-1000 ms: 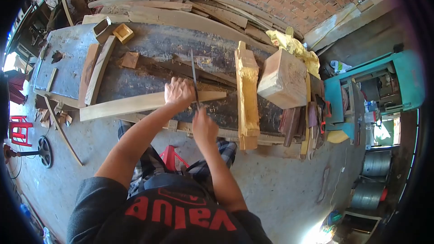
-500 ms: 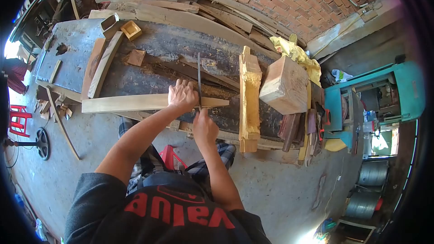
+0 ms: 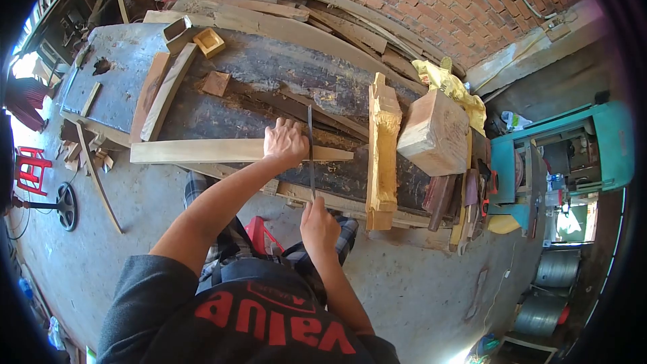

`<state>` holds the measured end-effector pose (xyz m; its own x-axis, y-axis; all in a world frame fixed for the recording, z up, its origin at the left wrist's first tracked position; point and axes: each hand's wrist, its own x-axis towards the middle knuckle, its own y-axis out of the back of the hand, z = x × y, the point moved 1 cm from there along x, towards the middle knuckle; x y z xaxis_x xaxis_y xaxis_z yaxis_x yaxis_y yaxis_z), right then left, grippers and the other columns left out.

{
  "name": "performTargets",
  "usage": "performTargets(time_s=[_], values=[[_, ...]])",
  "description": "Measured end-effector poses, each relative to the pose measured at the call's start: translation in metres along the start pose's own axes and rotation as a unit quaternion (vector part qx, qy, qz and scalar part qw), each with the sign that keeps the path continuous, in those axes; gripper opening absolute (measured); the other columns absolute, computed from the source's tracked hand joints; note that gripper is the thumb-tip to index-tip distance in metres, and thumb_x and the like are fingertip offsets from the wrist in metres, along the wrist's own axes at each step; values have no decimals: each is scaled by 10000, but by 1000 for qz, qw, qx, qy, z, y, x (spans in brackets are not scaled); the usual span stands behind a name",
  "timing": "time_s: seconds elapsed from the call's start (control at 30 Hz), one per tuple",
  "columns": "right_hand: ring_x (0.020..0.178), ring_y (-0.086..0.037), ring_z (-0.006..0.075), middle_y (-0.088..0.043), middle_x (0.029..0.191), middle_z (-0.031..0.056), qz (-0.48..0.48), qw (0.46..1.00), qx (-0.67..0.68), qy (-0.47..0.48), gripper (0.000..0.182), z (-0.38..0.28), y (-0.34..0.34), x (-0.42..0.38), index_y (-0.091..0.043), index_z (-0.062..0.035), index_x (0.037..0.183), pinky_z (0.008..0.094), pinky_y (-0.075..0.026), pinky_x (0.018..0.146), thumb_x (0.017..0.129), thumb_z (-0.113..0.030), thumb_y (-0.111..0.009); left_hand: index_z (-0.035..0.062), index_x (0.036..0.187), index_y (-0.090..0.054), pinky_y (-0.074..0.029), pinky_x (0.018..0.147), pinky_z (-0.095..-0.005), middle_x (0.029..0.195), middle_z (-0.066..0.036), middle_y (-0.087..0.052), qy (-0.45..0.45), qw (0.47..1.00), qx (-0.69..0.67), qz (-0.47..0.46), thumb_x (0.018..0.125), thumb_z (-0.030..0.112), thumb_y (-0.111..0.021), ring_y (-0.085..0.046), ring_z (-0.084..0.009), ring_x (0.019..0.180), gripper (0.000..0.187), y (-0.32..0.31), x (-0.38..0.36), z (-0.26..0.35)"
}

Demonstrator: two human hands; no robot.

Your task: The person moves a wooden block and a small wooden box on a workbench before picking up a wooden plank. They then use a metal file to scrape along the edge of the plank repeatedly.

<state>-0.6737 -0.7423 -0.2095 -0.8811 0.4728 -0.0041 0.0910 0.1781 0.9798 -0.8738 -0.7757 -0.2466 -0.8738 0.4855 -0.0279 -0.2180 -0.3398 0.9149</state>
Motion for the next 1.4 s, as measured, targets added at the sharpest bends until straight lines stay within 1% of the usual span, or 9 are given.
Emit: performTargets(time_s=[0.17,0.33,0.4,0.5,0.6,0.8,0.93,1.2,1.4], values=[[612,-662,393,-648,648,199,47,997,41,36,188,-7,-16,62,-512,-57,917,495,-530,521,963,-238,-529,45,1046,-647,-441,889,-502,1148,-116,-625,-3,1000,-1,-2,860,278,-458,-522,-283,1146,353,2,-1,0],[609,-660,401,-641,628,194,28,999,28,14,185,0,-5,25,-507,-63,915,520,-527,530,961,-242,-529,48,1005,-651,-433,860,-479,1100,-125,-629,-17,1000,-3,11,884,294,-444,-527,-285,1117,343,-5,1,-2],[608,-658,405,-634,618,190,8,1000,19,5,182,4,-3,-4,-507,-66,913,527,-523,529,960,-241,-528,51,999,-652,-432,836,-481,1092,-123,-628,-21,997,-3,76,874,296,-456,-533,-291,1087,338,-13,0,-3],[629,-666,404,-651,664,203,19,999,39,14,198,3,-13,36,-502,-74,954,530,-531,553,969,-271,-501,47,1009,-660,-442,896,-507,1119,-124,-637,-3,1000,-5,-1,861,282,-462,-542,-299,1121,341,3,0,0],[629,-665,403,-658,677,209,36,997,64,30,211,1,-24,64,-498,-73,973,526,-531,551,974,-285,-487,37,1002,-661,-448,890,-507,1125,-135,-635,-5,1000,-13,17,862,281,-464,-548,-304,1119,343,4,-1,-1],[620,-662,399,-652,657,205,-19,999,28,-12,219,11,-8,-12,-498,-65,974,514,-527,528,976,-283,-485,39,1006,-664,-447,879,-501,1123,-132,-641,-3,1000,0,14,882,290,-460,-549,-291,1124,345,0,1,1],[597,-658,398,-644,633,201,46,996,67,33,215,5,-25,57,-494,-71,944,522,-523,513,980,-282,-484,34,1020,-652,-448,882,-510,1134,-135,-638,-7,1000,3,11,885,274,-451,-552,-301,1124,341,2,1,0],[598,-658,394,-630,608,193,-7,1000,24,-6,209,10,-21,4,-504,-53,924,518,-519,513,974,-256,-515,46,1019,-670,-441,885,-494,1125,-122,-643,-4,1000,8,2,906,287,-442,-549,-287,1125,351,4,-2,2],[597,-656,400,-625,601,186,80,993,87,27,197,-3,-32,71,-493,-70,944,526,-517,518,985,-263,-487,41,1007,-672,-452,874,-491,1122,-128,-649,-11,1000,16,15,905,294,-450,-562,-289,1104,352,5,-1,0]])
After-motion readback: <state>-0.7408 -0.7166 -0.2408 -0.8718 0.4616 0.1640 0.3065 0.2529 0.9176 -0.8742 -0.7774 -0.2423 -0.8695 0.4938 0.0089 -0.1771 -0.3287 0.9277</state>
